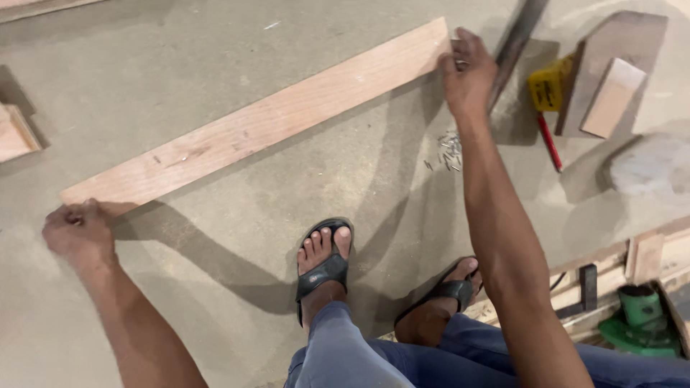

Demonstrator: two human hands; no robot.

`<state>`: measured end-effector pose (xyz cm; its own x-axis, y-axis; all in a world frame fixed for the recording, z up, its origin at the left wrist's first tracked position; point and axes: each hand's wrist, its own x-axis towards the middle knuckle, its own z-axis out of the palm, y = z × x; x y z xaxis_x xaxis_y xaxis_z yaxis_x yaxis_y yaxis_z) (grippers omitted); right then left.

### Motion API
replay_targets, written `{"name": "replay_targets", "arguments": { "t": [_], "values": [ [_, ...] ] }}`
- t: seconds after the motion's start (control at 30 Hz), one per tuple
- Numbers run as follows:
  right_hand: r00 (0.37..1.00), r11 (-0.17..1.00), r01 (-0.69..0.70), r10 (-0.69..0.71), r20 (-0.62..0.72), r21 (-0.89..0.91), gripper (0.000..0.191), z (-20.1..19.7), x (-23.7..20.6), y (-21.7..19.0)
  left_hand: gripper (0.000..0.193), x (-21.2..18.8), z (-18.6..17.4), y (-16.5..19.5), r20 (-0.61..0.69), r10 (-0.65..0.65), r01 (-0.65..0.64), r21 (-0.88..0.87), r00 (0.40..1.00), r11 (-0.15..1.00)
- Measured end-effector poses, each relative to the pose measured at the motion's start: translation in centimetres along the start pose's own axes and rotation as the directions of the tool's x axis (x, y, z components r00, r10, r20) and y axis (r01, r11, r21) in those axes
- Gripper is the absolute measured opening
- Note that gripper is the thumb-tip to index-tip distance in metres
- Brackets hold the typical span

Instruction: The person hammers nails into wooden planks, applies glue to the edges, and joins the planks together. They then mark the wood with a pencil and gather nails from a container.

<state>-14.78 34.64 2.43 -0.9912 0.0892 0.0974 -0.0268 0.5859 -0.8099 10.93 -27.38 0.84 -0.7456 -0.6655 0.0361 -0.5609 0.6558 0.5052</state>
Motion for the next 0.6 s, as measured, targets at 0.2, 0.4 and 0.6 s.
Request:
{"name": "replay_targets", "arguments": {
  "t": [0.2,0.4,0.6],
  "values": [
    [0.994,0.990,0.111,-0.110,0.024,-0.089,0.051,-0.1,-2.1,-0.6,0.023,-1.0,0.2,0.7,-0.008,-0.153,0.150,-0.151,0.988,0.977],
    [0.981,0.966,0.190,-0.194,-0.006,-0.174,0.047,-1.4,-3.7,-1.5,0.024,-1.0,0.5,0.7,-0.071,-0.024,0.014,-0.145,0.997,0.989],
    [0.945,0.926,0.126,-0.221,-0.242,-0.356,0.008,-7.1,-10.0,1.9,0.025,-2.0,0.6,1.0,-0.004,-0.080,0.078,-0.210,0.997,0.975]
  ]
}}
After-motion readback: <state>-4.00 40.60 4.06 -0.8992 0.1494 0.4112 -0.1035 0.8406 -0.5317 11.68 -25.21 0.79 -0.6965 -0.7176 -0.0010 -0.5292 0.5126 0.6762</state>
